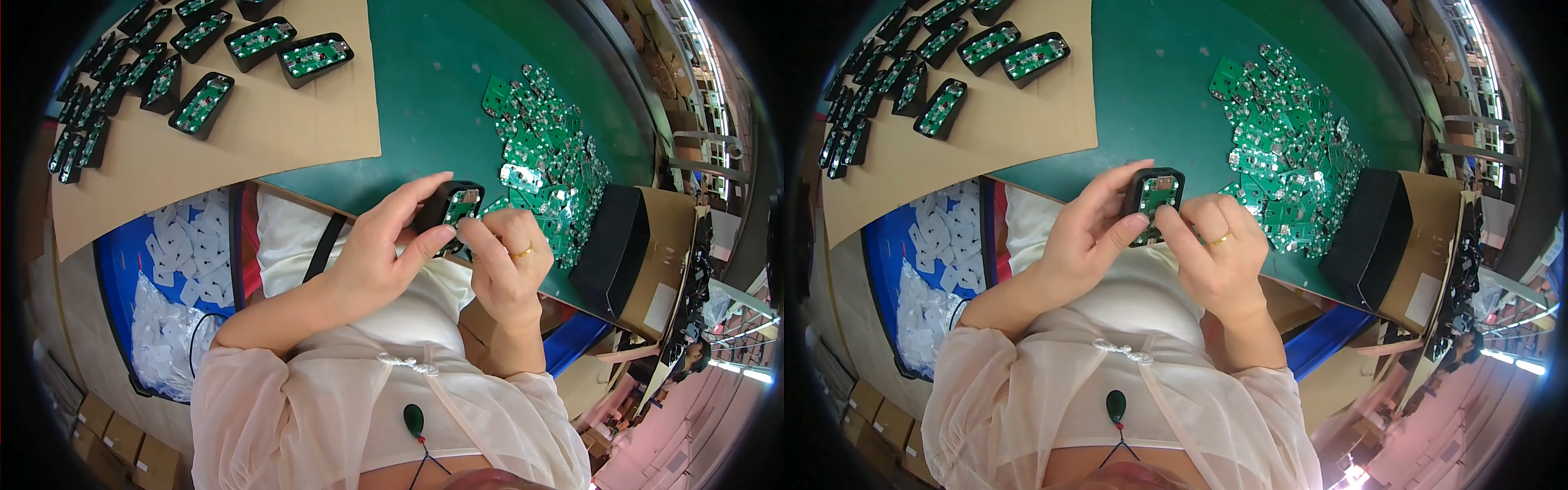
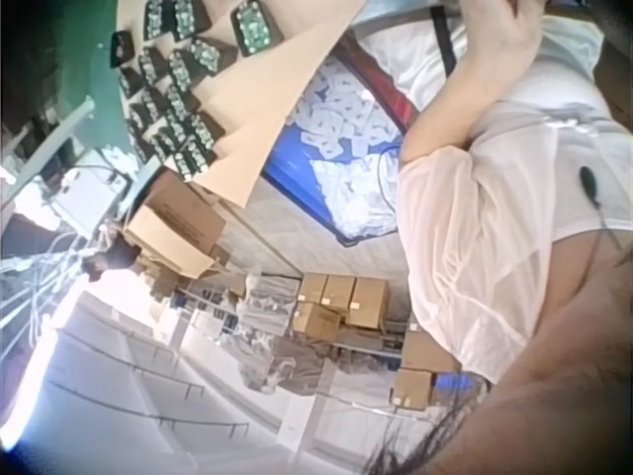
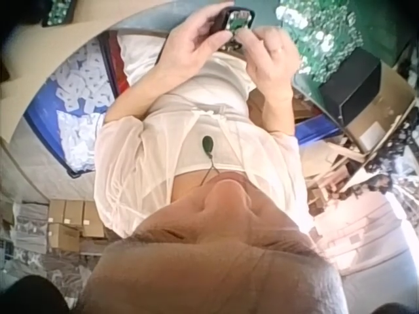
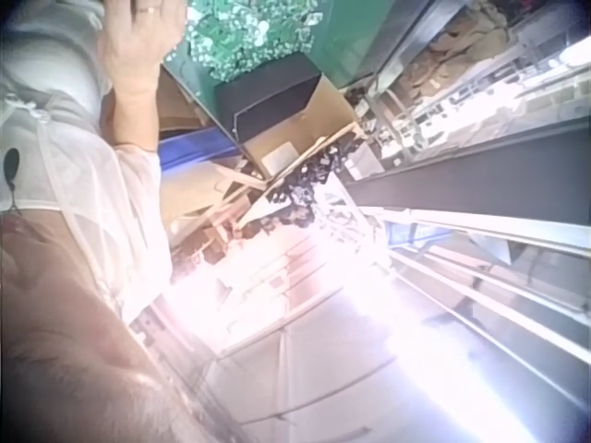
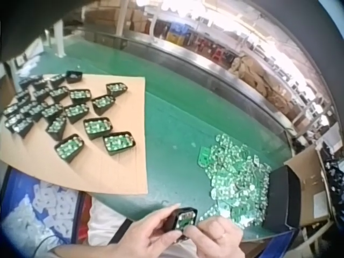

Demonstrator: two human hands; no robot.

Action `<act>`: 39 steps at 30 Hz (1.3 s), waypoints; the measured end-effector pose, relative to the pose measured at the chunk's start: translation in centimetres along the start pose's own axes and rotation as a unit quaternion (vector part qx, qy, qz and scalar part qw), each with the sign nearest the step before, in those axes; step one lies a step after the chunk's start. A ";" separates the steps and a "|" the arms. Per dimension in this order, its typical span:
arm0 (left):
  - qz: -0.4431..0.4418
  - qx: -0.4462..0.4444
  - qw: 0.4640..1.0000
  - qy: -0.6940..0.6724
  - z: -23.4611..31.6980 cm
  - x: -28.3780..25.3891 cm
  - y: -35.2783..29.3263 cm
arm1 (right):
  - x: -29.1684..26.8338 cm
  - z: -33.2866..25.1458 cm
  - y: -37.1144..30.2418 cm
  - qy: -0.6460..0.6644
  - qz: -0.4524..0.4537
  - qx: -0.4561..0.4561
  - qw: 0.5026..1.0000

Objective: The person assembles circuit board components into small black plastic housings by hand.

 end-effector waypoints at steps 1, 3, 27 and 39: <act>0.006 0.008 1.000 0.018 0.2 0.1 -0.1 | 0.0 -0.1 0.1 0.000 0.006 -0.006 1.000; 0.011 0.017 0.999 0.036 0.4 0.2 -0.1 | 0.0 -0.3 0.1 0.001 0.013 -0.011 1.000; -0.019 0.108 0.984 0.144 4.3 -1.9 2.6 | 4.0 2.1 0.0 0.358 0.069 0.145 0.920; 0.168 0.026 0.687 0.706 8.8 -16.3 19.9 | 4.0 4.7 -1.6 0.465 0.067 0.325 0.821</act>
Point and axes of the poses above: each hand's wrist, its own y-axis towards the middle knuckle, its own x-axis out of the palm, z = x × y, the point moved 7 cm from there along y, towards the middle knuckle, and after that the axes turned 5 degrees about y, right-handed, at the moved point
